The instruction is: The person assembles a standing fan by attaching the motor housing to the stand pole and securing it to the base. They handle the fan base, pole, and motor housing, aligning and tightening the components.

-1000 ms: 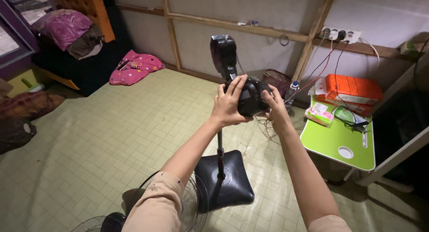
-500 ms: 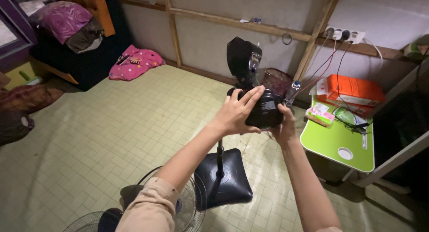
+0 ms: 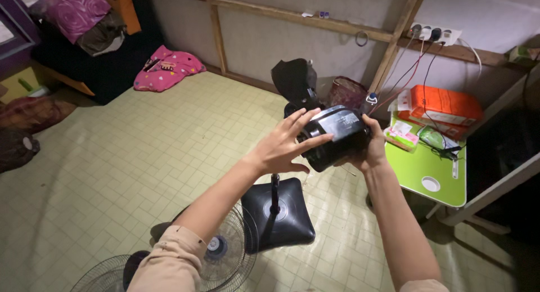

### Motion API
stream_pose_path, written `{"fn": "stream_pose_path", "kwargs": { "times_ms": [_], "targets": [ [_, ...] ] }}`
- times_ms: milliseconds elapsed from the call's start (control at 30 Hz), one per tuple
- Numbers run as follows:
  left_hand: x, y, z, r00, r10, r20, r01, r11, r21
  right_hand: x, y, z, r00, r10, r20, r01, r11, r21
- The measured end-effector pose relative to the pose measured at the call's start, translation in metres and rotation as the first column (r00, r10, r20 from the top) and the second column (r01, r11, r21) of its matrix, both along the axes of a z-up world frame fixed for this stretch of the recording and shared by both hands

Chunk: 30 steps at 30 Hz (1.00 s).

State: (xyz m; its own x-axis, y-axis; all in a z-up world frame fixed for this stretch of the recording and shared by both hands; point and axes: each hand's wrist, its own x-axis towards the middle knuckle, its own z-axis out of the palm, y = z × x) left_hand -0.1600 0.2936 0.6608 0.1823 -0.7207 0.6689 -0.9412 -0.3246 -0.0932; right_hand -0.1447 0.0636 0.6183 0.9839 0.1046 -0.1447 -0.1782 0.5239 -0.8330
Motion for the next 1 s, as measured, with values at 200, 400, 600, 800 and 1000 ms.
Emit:
{"fn": "stream_pose_path", "kwargs": {
  "times_ms": [200, 400, 600, 800, 1000],
  "targets": [
    [-0.001, 0.014, -0.020, 0.987, -0.097, -0.128, 0.069, 0.976, -0.207, -0.003, 0.011, 0.004, 0.998, 0.032, -0.059, -0.031, 0.999, 0.015],
    [0.017, 0.034, -0.044, 0.962, -0.002, -0.272, -0.072, 0.962, -0.262, -0.009, 0.013, -0.006, 0.994, 0.058, -0.096, -0.053, 0.997, 0.052],
    [0.025, 0.016, -0.034, 0.971, -0.078, -0.228, 0.025, 0.974, -0.227, -0.023, 0.030, 0.005, 0.977, 0.008, -0.215, 0.003, 0.999, 0.049],
    [0.028, 0.003, -0.013, 0.925, -0.181, -0.333, 0.108, 0.968, -0.225, -0.029, 0.027, 0.015, 0.988, 0.003, -0.157, 0.020, 0.989, 0.145],
    [0.048, -0.010, 0.001, 0.878, -0.219, -0.424, 0.108, 0.956, -0.271, -0.026, 0.014, 0.036, 0.994, 0.113, 0.000, -0.113, 0.993, 0.046]
  ]
}}
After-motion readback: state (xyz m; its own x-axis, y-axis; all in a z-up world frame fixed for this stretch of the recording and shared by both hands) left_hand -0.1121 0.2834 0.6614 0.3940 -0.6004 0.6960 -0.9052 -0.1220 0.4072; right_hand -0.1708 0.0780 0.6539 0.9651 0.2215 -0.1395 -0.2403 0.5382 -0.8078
